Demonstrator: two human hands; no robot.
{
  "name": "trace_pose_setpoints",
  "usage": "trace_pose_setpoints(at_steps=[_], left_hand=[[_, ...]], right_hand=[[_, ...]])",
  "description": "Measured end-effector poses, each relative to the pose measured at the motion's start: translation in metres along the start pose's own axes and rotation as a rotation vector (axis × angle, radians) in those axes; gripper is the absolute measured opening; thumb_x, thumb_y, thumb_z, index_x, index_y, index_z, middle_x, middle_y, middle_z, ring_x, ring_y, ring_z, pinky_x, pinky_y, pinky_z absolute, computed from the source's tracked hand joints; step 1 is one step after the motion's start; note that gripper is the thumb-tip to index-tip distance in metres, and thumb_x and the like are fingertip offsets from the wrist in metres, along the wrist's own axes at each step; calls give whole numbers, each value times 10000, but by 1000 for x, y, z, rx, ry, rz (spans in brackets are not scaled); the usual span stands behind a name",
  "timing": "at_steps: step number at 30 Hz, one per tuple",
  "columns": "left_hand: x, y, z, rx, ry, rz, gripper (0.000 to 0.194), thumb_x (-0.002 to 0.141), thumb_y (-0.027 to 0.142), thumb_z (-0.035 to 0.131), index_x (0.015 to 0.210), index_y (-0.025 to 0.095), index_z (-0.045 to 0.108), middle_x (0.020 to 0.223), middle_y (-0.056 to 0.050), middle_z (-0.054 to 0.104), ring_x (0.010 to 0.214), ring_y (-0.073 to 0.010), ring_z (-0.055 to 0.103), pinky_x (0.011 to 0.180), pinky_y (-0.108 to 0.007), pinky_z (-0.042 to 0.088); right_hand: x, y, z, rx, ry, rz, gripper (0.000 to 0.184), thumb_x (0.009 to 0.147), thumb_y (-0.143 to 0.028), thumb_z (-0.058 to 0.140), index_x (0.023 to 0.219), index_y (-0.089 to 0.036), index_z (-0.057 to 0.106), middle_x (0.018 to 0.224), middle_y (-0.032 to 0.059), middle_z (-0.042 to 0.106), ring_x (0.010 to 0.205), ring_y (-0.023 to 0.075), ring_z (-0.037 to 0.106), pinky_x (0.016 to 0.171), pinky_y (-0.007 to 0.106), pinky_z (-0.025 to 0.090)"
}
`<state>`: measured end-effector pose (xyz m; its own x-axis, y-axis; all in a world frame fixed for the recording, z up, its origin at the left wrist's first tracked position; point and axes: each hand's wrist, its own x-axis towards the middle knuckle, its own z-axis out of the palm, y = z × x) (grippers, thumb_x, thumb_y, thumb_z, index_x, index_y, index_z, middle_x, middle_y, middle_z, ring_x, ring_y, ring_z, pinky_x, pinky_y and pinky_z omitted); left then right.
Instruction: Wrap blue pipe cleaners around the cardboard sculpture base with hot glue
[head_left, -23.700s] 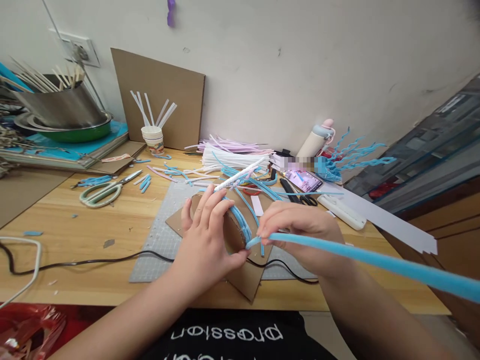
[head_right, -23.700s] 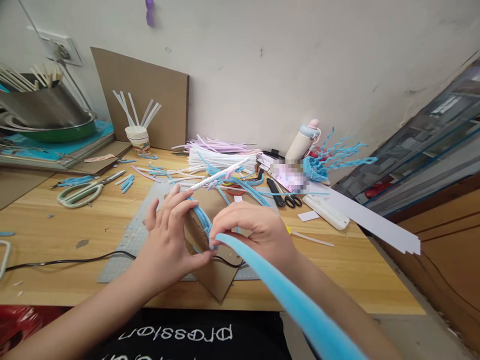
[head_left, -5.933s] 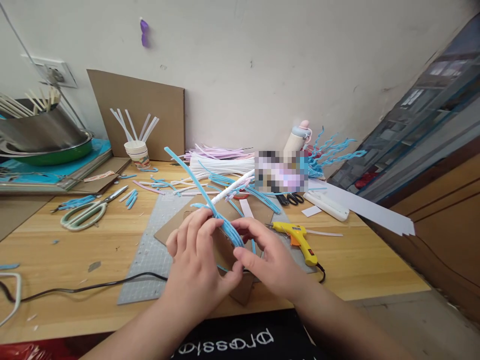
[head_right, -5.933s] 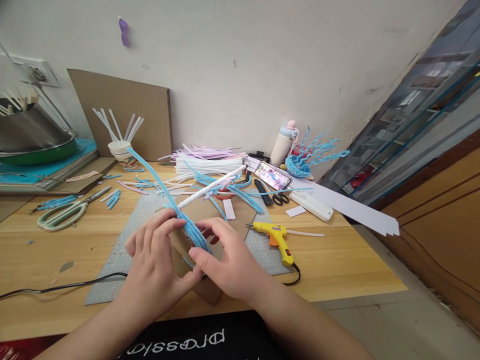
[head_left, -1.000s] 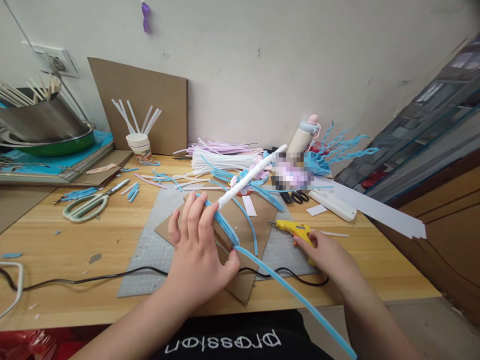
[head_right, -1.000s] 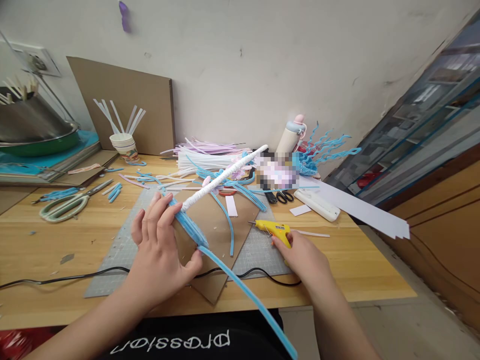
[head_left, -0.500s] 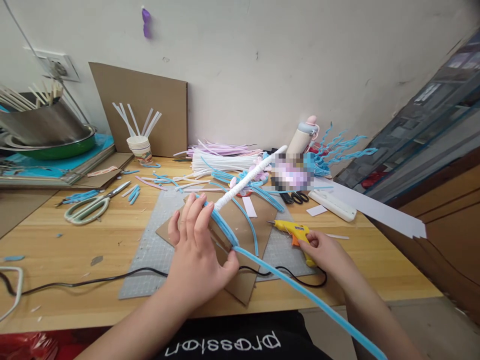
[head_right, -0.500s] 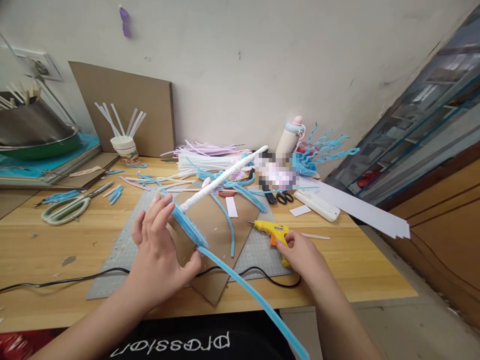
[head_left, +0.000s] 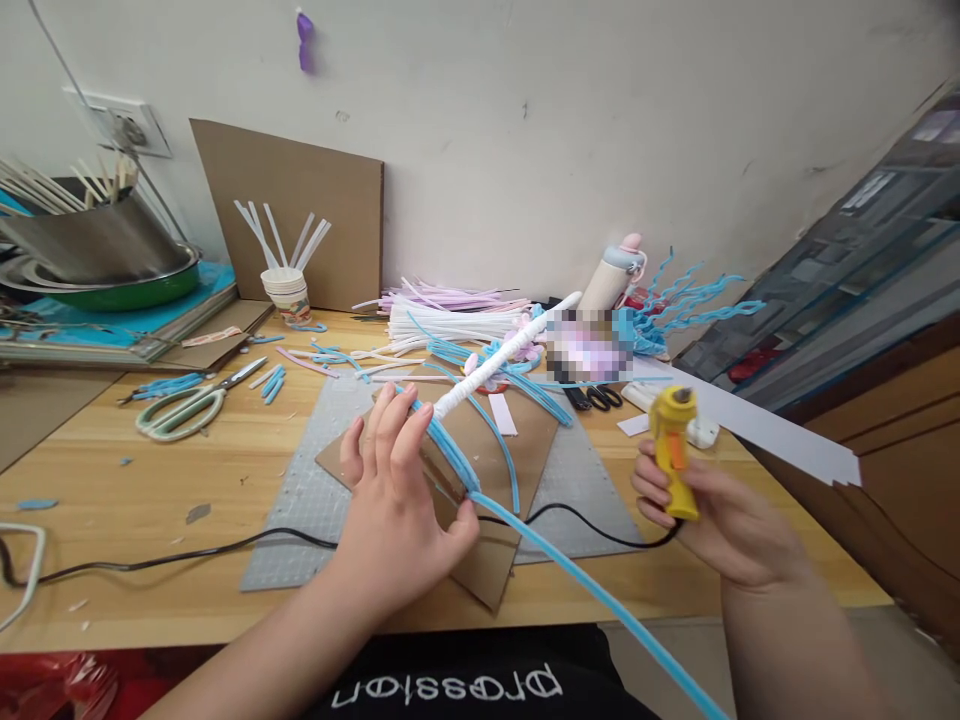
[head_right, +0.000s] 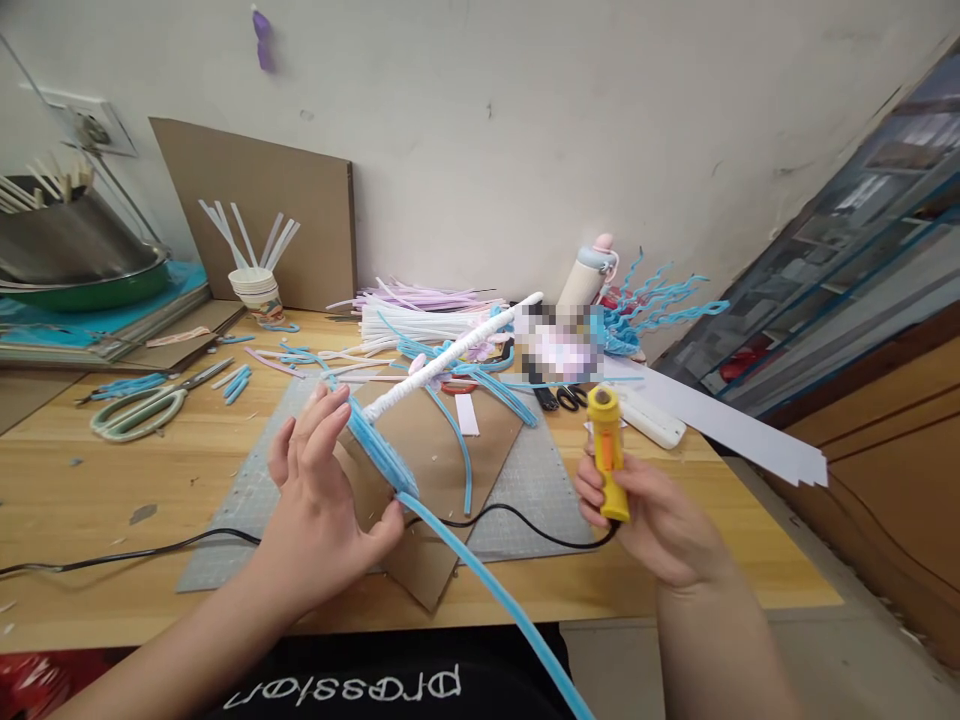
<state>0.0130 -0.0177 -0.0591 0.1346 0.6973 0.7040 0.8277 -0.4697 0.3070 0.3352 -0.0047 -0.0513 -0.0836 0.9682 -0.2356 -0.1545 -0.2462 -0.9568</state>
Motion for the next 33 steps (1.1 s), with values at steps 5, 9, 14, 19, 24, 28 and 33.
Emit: trace_pose_setpoints(at_steps=[5, 9, 14, 19, 24, 28, 33], left_hand=[[1, 1, 0, -4, -15, -10, 889, 680, 231, 659, 1439, 182, 198, 1497, -216, 361, 1487, -364, 214, 1175, -584, 132], [4, 1, 0, -5, -26, -11, 903, 681, 228, 661, 1447, 185, 185, 1500, -209, 364, 1487, -360, 215, 1178, -584, 127], [9, 1, 0, -23, -57, -25, 921, 684, 237, 663, 1458, 187, 166, 1509, -197, 360, 1491, -353, 210, 1182, -576, 124], [11, 3, 1, -25, -64, -19, 910, 679, 232, 663, 1452, 193, 182, 1512, -193, 363, 1488, -352, 222, 1176, -581, 131], [11, 5, 2, -22, -61, -3, 921, 668, 231, 668, 1452, 200, 187, 1509, -195, 371, 1481, -362, 234, 1165, -595, 148], [11, 6, 2, -20, -62, -3, 915, 668, 225, 657, 1452, 197, 187, 1503, -195, 378, 1480, -363, 237, 1164, -592, 153], [11, 6, 2, -21, -63, -2, 911, 669, 236, 659, 1451, 200, 194, 1503, -192, 378, 1479, -366, 238, 1165, -589, 151]], right_hand=[[-13, -20, 18, 31, 49, -101, 399, 879, -616, 435, 699, -279, 552, 543, -46, 283, 428, 127, 219, 383, 262, 219], [-17, -20, 35, -37, -10, -212, 236, 732, -480, 733, 781, -266, 646, 753, 48, 616, 501, 133, 454, 426, 290, 354], [-16, -16, 65, -190, -115, -248, 191, 772, -384, 768, 872, -235, 704, 879, 59, 726, 630, 150, 597, 560, 287, 516], [-19, -23, 95, -495, -185, -320, 321, 854, -489, 658, 1007, -211, 697, 983, 86, 765, 876, 242, 716, 788, 381, 612], [-22, -20, 110, -601, -237, -440, 247, 901, -441, 603, 1041, -246, 664, 908, 36, 752, 796, 222, 721, 712, 338, 619], [-20, -12, 108, -751, -190, -566, 170, 941, -390, 559, 999, -264, 657, 901, 33, 711, 805, 214, 691, 718, 331, 580], [-19, -13, 108, -855, -189, -614, 153, 964, -368, 526, 985, -249, 618, 832, 18, 630, 754, 191, 628, 682, 316, 530]])
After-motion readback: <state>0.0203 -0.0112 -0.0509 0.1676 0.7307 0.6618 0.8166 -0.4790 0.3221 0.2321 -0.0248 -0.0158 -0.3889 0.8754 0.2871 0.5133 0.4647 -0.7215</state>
